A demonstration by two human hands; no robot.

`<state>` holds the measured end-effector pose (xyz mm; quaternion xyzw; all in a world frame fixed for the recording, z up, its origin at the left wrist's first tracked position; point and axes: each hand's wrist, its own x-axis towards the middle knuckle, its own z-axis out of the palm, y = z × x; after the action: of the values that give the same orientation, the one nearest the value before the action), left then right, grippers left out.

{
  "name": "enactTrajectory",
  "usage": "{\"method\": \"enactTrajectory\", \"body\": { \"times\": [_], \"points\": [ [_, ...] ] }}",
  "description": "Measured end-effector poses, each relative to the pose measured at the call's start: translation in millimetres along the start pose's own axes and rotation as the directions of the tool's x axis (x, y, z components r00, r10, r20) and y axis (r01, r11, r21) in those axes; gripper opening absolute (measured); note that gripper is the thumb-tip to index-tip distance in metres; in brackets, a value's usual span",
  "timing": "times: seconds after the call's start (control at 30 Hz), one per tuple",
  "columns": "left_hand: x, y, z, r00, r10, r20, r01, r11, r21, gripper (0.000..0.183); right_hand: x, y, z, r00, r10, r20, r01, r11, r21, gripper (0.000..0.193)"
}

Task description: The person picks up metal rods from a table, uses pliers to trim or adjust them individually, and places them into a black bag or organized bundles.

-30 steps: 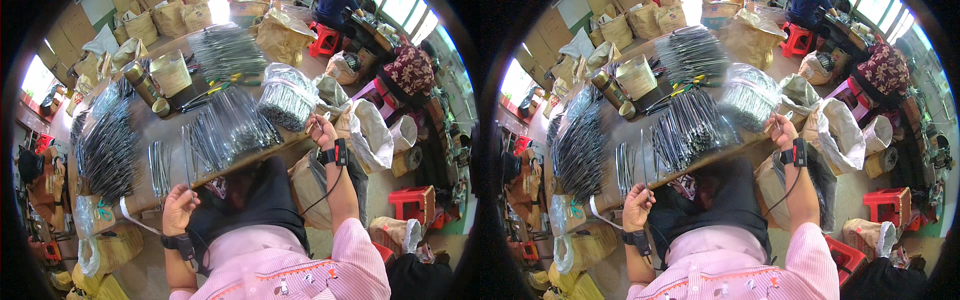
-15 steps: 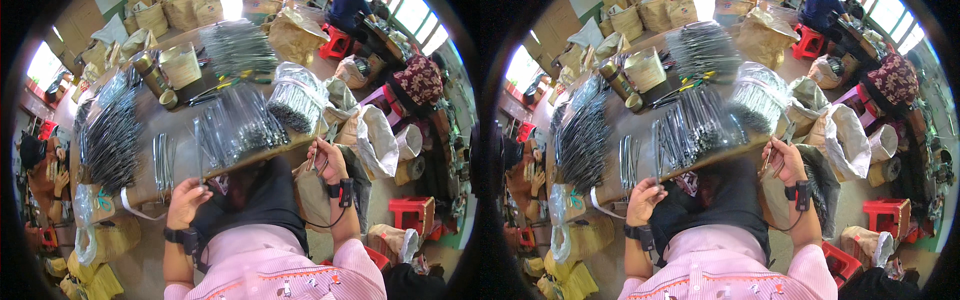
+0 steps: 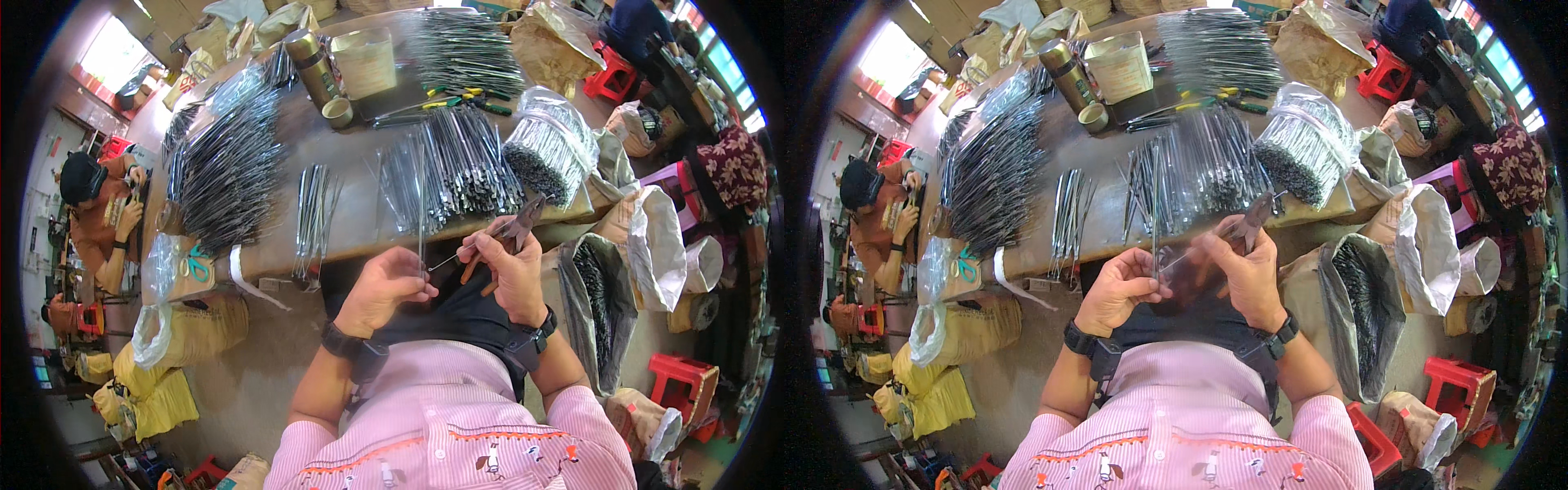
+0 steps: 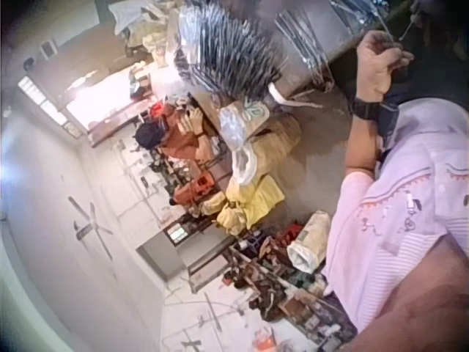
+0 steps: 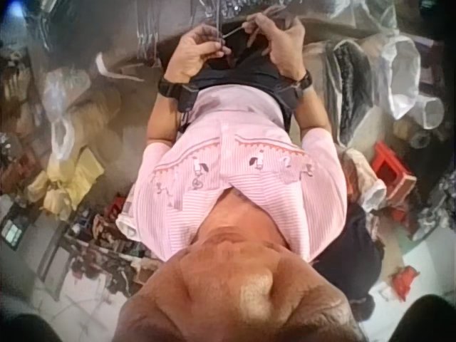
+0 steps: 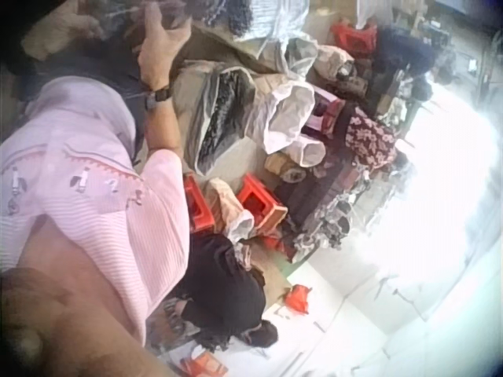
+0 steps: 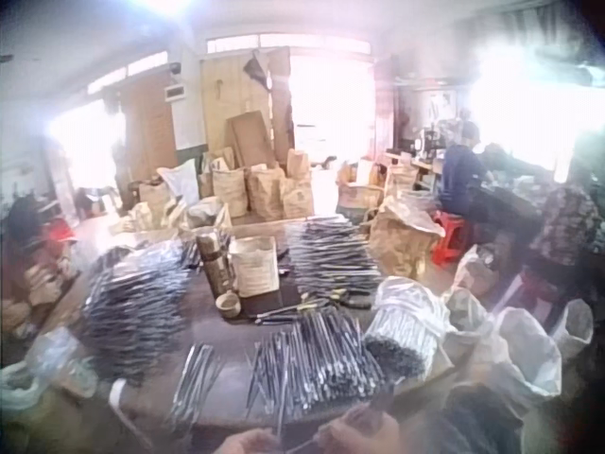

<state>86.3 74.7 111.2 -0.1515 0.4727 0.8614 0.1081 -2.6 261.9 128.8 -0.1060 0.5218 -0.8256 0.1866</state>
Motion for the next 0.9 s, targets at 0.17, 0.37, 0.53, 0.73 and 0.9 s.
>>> {"method": "enactTrajectory", "body": {
  "times": [0.17,0.37,0.53,0.73,0.9],
  "points": [
    [-5.4,-2.0,-5.7,0.999,0.038,0.034,-0.038,0.999,0.0,0.019,-4.9,7.4,7.8,1.0,-0.009,0.006,0.01,0.999,-0.039,0.014],
    [-10.8,2.3,-1.4,0.997,0.073,-0.001,-0.073,0.997,-0.013,0.019,-6.7,11.7,12.4,1.0,-0.03,-0.007,0.029,0.993,-0.114,0.012],
    [-11.1,0.7,-5.7,0.99,0.136,-0.024,-0.135,0.989,0.055,0.02,-6.0,18.1,14.4,1.0,-0.021,0.012,0.023,0.991,-0.131,0.011],
    [-12.8,4.1,-9.0,0.986,0.151,-0.068,-0.141,0.98,0.144,0.018,-6.5,29.3,26.1,0.99,0.126,0.061,-0.118,0.986,-0.117,0.019],
    [-17.2,5.0,-18.8,0.986,0.112,-0.127,-0.091,0.983,0.158,0.019,5.0,17.7,24.1,0.988,-0.055,-0.147,0.05,0.998,-0.037,0.021]
  ]
}}
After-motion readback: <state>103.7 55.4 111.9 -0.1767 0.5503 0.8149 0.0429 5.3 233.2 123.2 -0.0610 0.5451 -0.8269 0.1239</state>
